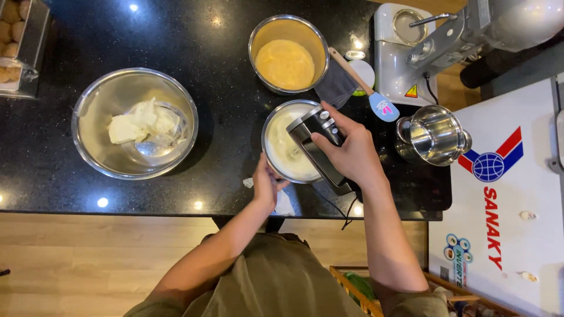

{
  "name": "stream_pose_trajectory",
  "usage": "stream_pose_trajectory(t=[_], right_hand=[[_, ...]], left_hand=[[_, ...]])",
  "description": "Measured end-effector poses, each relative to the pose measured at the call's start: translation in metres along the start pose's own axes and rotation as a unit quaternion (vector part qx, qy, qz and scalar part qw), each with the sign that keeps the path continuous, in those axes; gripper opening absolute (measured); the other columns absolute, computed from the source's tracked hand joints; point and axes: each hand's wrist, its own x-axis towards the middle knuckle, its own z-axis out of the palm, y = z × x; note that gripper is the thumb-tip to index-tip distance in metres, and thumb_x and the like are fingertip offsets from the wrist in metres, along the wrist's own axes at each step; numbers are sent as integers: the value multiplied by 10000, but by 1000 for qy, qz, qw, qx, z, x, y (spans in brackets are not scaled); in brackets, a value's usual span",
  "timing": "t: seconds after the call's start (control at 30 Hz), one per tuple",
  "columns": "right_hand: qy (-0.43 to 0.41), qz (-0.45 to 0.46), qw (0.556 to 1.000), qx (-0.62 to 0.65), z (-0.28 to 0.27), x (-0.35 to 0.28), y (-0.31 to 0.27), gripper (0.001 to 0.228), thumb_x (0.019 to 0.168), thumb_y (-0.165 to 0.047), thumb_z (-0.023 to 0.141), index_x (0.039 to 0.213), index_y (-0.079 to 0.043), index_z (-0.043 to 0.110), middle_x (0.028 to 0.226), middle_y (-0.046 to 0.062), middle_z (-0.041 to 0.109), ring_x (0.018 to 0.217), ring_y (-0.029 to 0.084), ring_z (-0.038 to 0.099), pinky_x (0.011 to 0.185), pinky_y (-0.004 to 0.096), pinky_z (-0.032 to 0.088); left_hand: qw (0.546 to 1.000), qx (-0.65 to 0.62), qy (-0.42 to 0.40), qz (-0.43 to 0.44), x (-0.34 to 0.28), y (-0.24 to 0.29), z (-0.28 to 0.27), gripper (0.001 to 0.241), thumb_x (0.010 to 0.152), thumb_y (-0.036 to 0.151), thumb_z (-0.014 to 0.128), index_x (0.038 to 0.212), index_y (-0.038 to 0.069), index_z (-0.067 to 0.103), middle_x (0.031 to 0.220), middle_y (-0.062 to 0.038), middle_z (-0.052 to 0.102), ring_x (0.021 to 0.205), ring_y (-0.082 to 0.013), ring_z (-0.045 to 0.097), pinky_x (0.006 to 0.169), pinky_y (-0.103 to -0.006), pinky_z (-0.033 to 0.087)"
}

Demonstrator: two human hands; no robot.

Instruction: Use an electric hand mixer to whip ingredients in a stainless steel bowl.

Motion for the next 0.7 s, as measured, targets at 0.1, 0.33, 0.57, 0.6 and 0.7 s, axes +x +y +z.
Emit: stream_pose_trajectory(t=[0.1,0.33,0.57,0.6,0.7], right_hand=[[-9,6,1000,-18,0,10,3,668,856,-76,782,1476,-37,535,1216,104,756,1087,82,681,923,257,545],[2,-34,992,-119,-12,5,0,689,811,-177,850,1440,-95,581,1121,138,779,1018,161,753,899,310,564],[-28,50,982,-181,-5,14,-20,667,783,-311,861,1364,-79,629,1064,181,764,834,257,778,772,358,586],[-26,48,982,-181,-8,13,-15,667,783,-311,861,1364,-79,629,1064,181,764,834,257,778,772,358,586],[-39,3,978,-205,-9,11,-16,699,756,-319,877,1346,-34,634,1016,200,777,872,255,767,767,365,582]], left_hand=[[1000,-9,-5,-2,22,-38,-25,551,990,632,430,1046,120,625,944,-50,636,842,-187,636,858,-547,579],[997,73,11,-14,37,0,-43,605,1015,613,350,1018,59,592,871,-98,636,758,-221,637,690,-458,629],[982,148,32,109,42,31,-30,484,1041,519,406,1031,71,589,868,-48,591,703,-148,581,576,-361,582],[982,148,30,111,40,32,-29,484,1041,519,406,1031,71,589,868,-48,591,703,-148,581,576,-361,582],[982,155,22,107,36,34,-29,463,1045,504,406,1042,76,582,875,-37,583,703,-139,579,564,-339,575]])
